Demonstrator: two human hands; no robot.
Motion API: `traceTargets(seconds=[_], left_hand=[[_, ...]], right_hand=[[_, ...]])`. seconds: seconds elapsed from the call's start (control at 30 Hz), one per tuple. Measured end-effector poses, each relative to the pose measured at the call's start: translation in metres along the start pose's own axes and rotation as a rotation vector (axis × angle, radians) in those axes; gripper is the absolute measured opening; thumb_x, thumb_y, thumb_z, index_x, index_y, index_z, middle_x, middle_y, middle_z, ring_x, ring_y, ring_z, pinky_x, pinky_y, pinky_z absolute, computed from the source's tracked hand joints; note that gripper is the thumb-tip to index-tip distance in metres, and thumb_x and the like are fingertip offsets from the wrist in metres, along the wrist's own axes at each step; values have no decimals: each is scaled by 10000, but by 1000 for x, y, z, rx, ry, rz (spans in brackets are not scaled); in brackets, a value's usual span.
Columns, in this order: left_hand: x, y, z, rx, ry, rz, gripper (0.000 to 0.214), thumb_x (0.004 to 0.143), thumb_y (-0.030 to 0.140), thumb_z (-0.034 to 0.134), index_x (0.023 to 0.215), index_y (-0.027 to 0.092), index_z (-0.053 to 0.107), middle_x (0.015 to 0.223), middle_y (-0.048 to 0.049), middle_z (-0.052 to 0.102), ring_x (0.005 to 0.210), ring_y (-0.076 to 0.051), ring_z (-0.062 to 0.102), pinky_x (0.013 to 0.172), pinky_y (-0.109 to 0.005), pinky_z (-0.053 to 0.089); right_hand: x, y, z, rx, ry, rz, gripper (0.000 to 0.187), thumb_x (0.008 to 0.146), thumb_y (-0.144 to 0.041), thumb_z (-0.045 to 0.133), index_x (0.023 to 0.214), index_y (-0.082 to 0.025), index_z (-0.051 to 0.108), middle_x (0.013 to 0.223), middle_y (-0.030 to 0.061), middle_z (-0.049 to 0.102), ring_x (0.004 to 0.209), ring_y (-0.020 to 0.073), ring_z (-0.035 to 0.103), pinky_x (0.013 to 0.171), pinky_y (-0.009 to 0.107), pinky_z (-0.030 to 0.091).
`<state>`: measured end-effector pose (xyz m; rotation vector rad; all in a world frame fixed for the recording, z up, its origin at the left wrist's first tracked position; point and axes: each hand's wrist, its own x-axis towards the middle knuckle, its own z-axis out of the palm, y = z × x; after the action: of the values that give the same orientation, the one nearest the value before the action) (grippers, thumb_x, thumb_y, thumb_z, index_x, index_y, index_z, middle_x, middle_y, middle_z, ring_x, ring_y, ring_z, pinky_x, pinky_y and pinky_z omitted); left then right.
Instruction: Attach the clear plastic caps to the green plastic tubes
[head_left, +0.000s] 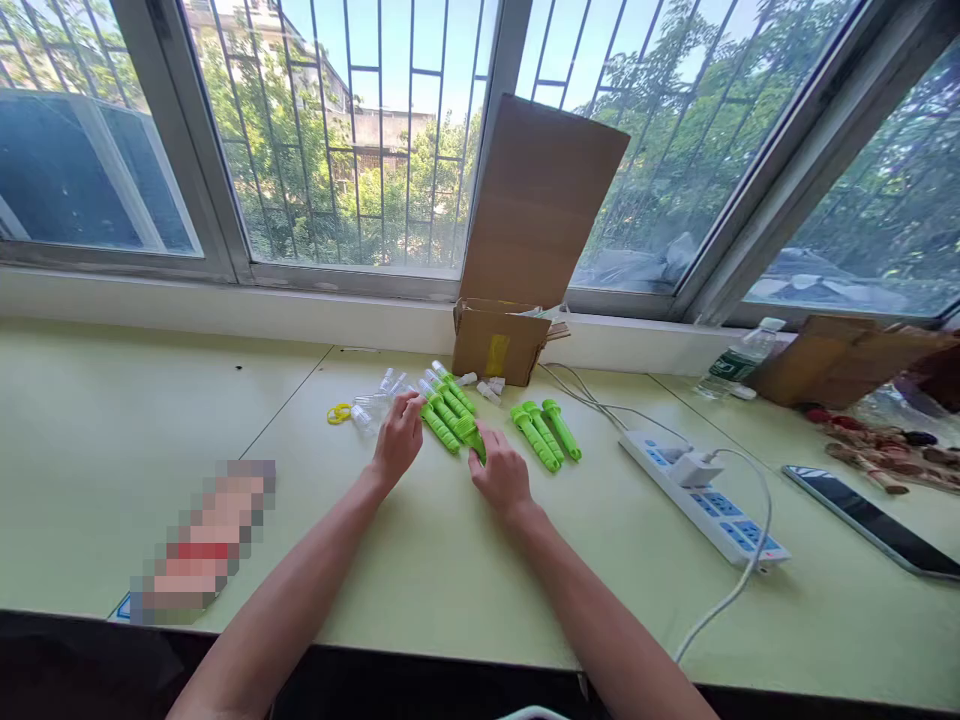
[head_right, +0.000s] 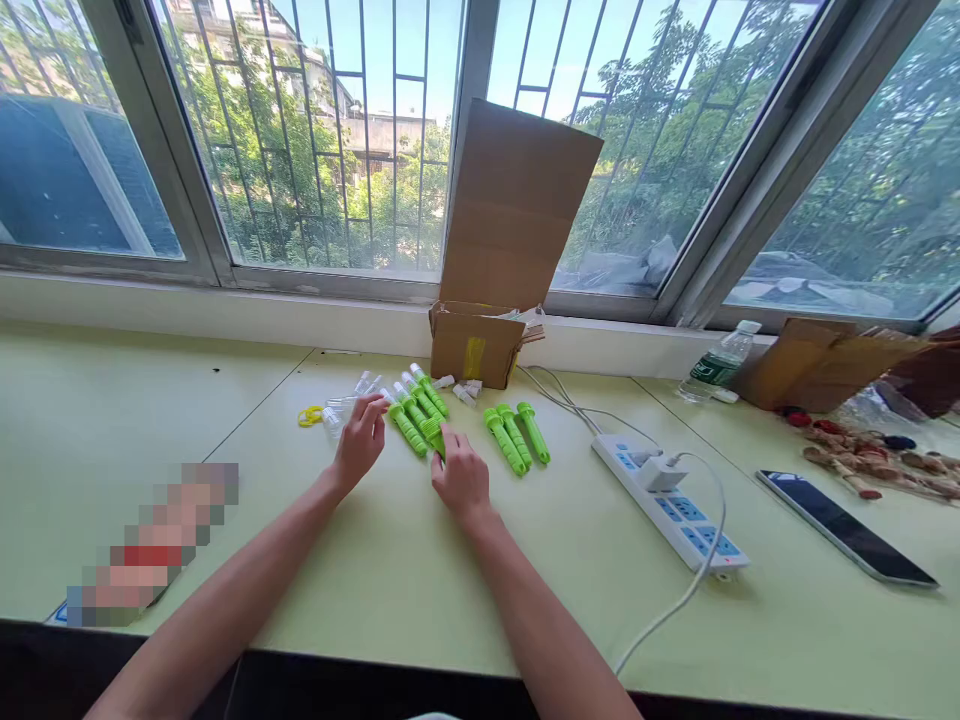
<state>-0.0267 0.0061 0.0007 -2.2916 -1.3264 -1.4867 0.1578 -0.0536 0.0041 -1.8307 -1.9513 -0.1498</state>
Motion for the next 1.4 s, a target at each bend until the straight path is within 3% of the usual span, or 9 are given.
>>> traceTargets(seconds=[0.13, 0.33, 0.77, 1.4], left_hand=[[-1, 3, 3, -71, 60, 91, 274, 836, 68, 392, 1062, 197, 477, 1100, -89, 520, 989, -165, 560, 790, -292, 498], [-1, 8, 4, -77, 72, 86, 244, 836, 99, 434, 1057, 196, 474, 1066, -86, 536, 992, -168, 557, 731, -262, 507], [-4, 6, 8, 33, 53, 83, 169, 848, 143, 468, 1003, 195, 511, 902, -52, 645, 854, -177, 624, 720, -285, 467], [-3, 8, 6, 59, 64, 106, 143, 850, 158, 482, 975, 197, 539, 844, -40, 645, 827, -177, 598, 709, -291, 453]], right_hand=[[-1, -3, -1, 30, -23, -82, 507, 843, -280, 434, 1342, -205, 376, 1130, 85, 576, 873, 188, 589, 748, 264, 428], [-4, -5, -1, 39, -34, -129, 502, 838, -279, 429, 1333, -207, 387, 1137, 76, 573, 851, 189, 592, 738, 267, 429], [-3, -4, 1, 43, -37, -149, 502, 832, -267, 431, 1329, -207, 391, 1131, 73, 576, 879, 189, 585, 750, 266, 430], [-3, -5, 1, 42, -55, -144, 515, 828, -255, 445, 1338, -218, 385, 1154, 74, 567, 909, 187, 583, 775, 264, 431]])
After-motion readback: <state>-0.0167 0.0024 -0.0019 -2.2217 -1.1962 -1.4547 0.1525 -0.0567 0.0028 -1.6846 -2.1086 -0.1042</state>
